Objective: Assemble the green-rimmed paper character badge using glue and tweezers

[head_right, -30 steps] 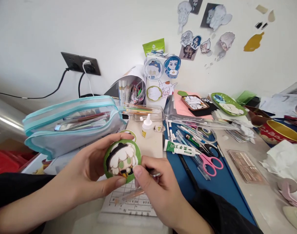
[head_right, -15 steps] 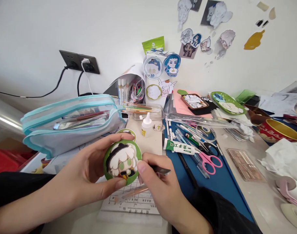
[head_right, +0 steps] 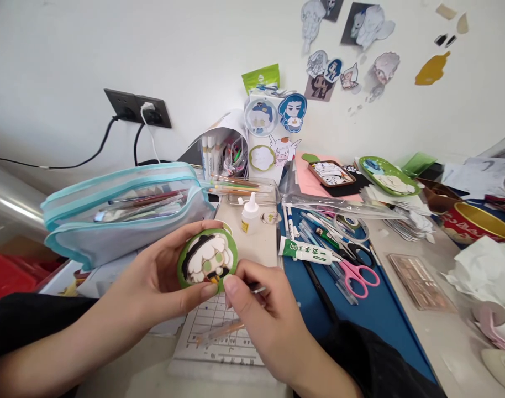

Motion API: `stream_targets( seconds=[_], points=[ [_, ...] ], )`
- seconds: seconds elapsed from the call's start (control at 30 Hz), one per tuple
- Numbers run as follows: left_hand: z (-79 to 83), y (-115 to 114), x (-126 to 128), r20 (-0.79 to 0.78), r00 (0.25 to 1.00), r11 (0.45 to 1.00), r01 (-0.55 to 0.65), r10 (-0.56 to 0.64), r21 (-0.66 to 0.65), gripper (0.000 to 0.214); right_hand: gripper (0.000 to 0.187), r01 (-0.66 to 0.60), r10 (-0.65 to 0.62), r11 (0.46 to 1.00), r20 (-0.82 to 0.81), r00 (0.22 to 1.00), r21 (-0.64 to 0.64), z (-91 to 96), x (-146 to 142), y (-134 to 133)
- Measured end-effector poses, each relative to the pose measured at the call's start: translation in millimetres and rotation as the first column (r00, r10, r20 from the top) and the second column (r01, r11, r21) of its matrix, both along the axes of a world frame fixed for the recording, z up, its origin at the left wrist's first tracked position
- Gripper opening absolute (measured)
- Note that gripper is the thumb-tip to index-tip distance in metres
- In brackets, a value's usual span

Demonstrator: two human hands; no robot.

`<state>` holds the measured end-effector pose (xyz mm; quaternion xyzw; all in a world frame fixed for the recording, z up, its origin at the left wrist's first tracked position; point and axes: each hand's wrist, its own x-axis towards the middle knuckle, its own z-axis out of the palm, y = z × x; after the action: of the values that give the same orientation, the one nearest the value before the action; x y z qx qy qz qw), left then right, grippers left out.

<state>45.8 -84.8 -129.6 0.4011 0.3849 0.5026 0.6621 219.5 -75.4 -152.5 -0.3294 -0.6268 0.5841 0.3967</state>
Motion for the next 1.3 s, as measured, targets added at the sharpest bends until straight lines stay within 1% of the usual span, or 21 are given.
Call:
stream_targets(
  seconds=[0.1, 0.27, 0.47, 0.6, 0.7, 0.83, 0.97, 1.07, 1.17, 1.3],
  points=[
    [-0.4, -0.2, 1.5, 0.033, 0.999, 1.0, 0.01, -0.01, -0.006, 0.061, 0.037, 0.011, -0.01, 1.0, 0.03, 0.999, -0.022, -0.1, -1.6, -0.5],
    [-0.6, 1.4, 0.5, 0.051, 0.999, 0.999, 0.018, -0.02, 0.027, 0.047, 0.039, 0.027, -0.027, 0.999, -0.005, 1.0, -0.038, -0.1, -3.2, 0.0],
    [-1.7, -0.3, 1.9, 0.071, 0.997, 1.0, -0.007, 0.005, 0.024, 0.046, 0.037, 0.038, -0.038, 0.999, -0.002, 0.999, -0.038, -2.9, -0.6, -3.0],
    [-2.0, -2.6, 4.1, 0.088, 0.996, 0.998, -0.037, 0.033, 0.046, 0.045, 0.031, 0.087, -0.086, 0.996, 0.035, 0.996, -0.021, -7.8, 1.5, -9.2],
    [-1.3, -4.6, 4.9, 0.106, 0.993, 0.996, -0.066, 0.059, 0.058, 0.051, 0.026, 0.115, -0.116, 0.993, 0.055, 0.992, 0.014, -9.2, 3.0, -10.2],
    [-0.3, -6.7, 4.3, 0.136, 0.988, 0.996, -0.074, 0.066, 0.059, 0.054, 0.03, 0.034, -0.044, 0.992, 0.079, 0.996, 0.12, -6.0, 4.2, -7.3],
    [0.4, -7.7, 3.1, 0.127, 0.99, 0.996, -0.073, 0.066, 0.059, 0.053, 0.033, 0.029, -0.064, 0.977, 0.163, 0.985, 0.212, -4.0, 4.4, -6.0],
    [0.3, -8.4, 3.3, 0.124, 0.989, 0.994, -0.084, 0.076, 0.063, 0.053, 0.036, -0.013, -0.046, 0.962, 0.207, 0.977, 0.274, -4.3, 4.2, -6.0],
    [-0.3, -8.6, 4.2, 0.132, 0.988, 0.993, -0.091, 0.081, 0.071, 0.054, 0.035, -0.015, -0.053, 0.957, 0.226, 0.973, 0.289, -4.0, 3.2, -6.1],
    [-1.3, -7.8, 5.8, 0.111, 0.989, 0.99, -0.11, 0.101, 0.082, 0.049, 0.034, -0.017, -0.033, 0.965, 0.184, 0.982, 0.261, -3.2, 0.4, -6.7]
  ],
)
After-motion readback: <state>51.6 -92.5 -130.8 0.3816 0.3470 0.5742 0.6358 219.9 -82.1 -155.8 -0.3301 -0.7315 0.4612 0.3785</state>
